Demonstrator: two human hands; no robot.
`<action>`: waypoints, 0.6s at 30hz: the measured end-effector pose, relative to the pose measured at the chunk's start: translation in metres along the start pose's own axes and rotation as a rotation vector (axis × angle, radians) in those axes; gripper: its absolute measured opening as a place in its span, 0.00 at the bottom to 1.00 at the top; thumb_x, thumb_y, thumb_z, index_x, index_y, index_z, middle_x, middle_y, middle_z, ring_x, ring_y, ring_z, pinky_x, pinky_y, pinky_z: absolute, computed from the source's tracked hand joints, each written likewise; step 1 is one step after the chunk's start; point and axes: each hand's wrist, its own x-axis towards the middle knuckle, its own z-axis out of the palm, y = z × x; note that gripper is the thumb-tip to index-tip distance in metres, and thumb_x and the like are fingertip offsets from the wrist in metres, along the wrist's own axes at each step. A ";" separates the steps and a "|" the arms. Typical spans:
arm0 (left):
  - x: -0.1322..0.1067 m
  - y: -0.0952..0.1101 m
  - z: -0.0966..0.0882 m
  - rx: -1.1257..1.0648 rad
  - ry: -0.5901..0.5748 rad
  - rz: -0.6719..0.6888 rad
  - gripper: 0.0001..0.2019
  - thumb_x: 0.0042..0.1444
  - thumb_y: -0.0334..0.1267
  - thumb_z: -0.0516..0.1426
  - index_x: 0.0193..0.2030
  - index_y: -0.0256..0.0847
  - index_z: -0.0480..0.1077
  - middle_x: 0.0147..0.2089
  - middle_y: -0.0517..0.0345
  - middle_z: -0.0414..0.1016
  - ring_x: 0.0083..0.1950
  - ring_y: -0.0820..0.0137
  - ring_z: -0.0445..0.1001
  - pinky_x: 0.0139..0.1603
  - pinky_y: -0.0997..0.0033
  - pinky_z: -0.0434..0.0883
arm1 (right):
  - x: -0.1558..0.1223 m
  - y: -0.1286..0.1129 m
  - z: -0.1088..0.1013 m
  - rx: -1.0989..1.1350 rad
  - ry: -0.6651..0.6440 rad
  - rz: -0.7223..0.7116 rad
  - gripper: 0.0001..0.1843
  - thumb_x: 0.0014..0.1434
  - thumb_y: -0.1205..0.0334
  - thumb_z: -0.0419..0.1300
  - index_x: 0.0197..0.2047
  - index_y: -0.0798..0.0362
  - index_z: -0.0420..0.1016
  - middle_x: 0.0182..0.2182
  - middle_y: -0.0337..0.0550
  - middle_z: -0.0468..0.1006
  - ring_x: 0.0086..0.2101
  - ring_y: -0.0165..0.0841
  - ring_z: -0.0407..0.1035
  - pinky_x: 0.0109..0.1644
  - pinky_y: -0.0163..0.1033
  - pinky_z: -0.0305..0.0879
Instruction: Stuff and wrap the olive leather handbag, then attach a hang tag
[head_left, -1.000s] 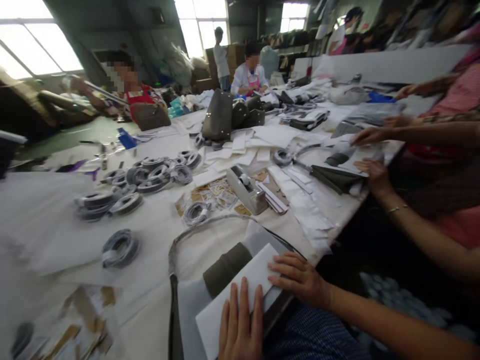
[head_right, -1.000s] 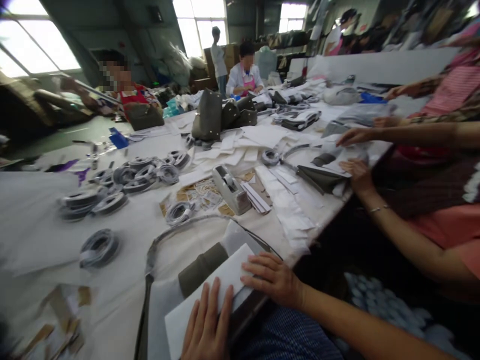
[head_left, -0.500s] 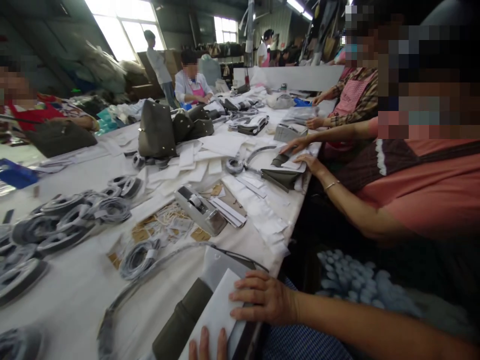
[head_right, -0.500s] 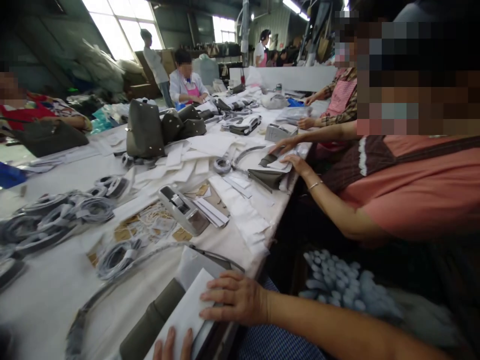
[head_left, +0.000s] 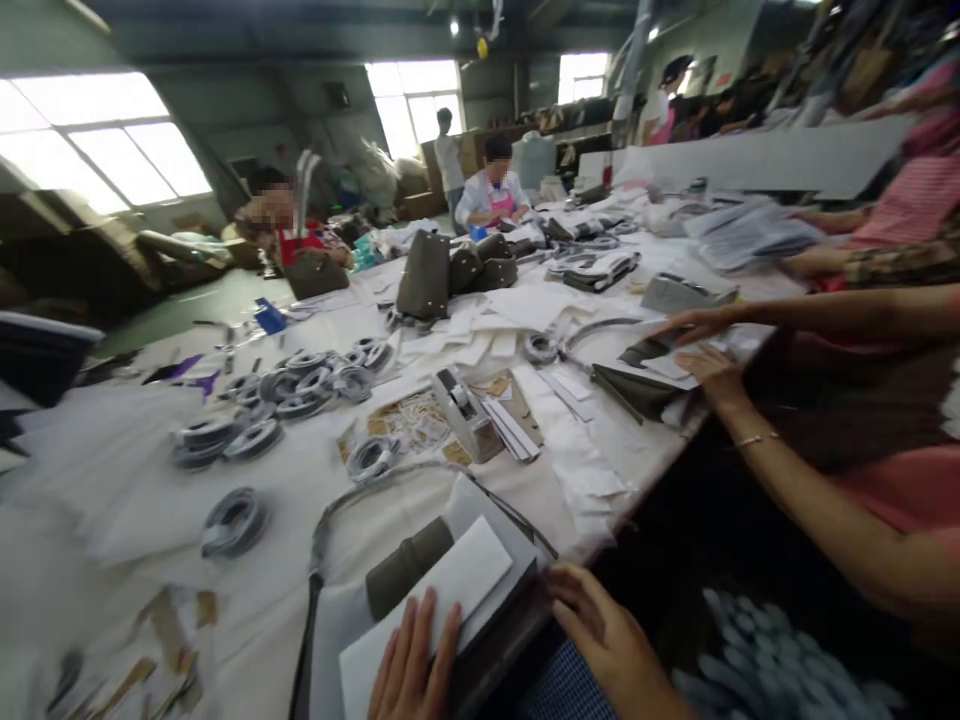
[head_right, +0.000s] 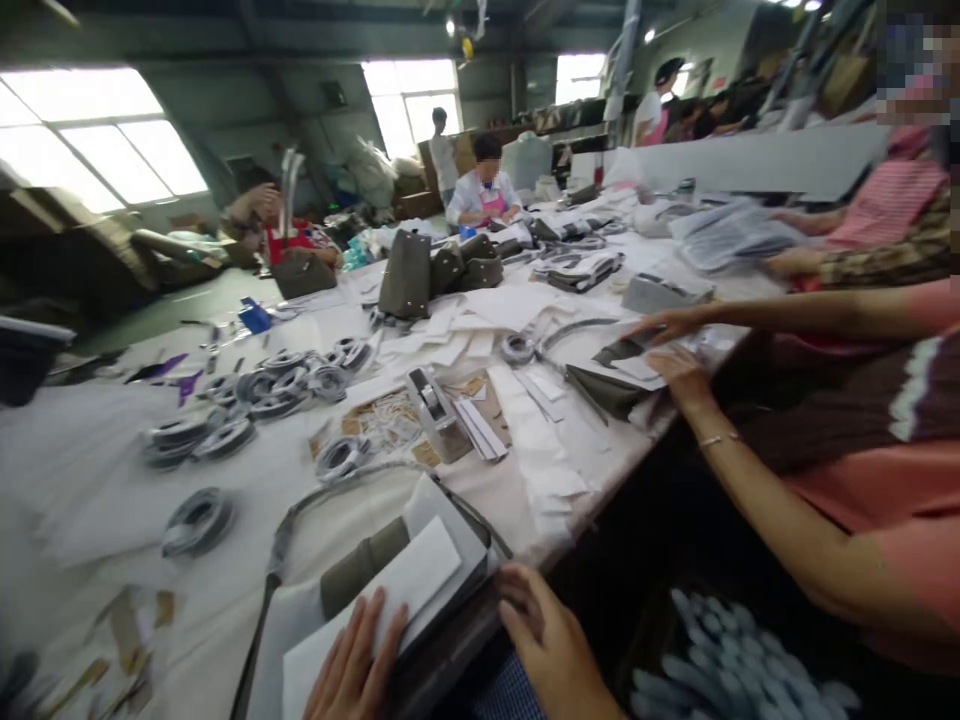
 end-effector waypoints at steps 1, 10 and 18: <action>0.000 0.002 -0.005 -0.003 -0.035 -0.024 0.29 0.63 0.25 0.49 0.69 0.49 0.60 0.69 0.54 0.64 0.71 0.63 0.60 0.75 0.64 0.50 | 0.003 -0.001 0.000 0.094 -0.029 0.104 0.30 0.59 0.45 0.63 0.61 0.49 0.69 0.61 0.52 0.72 0.58 0.45 0.70 0.63 0.49 0.66; 0.007 0.008 -0.017 0.042 -0.048 -0.046 0.30 0.62 0.22 0.47 0.69 0.48 0.59 0.70 0.54 0.63 0.70 0.62 0.61 0.64 0.62 0.69 | 0.030 -0.047 0.005 0.306 -0.260 0.351 0.27 0.55 0.49 0.66 0.55 0.54 0.77 0.52 0.50 0.80 0.55 0.48 0.71 0.62 0.52 0.65; -0.007 -0.003 -0.022 0.014 0.039 -0.023 0.27 0.63 0.24 0.51 0.68 0.48 0.62 0.68 0.53 0.66 0.69 0.61 0.63 0.66 0.63 0.67 | 0.016 -0.040 0.041 0.432 -0.310 0.062 0.30 0.56 0.62 0.58 0.63 0.45 0.68 0.53 0.47 0.79 0.52 0.46 0.75 0.52 0.56 0.74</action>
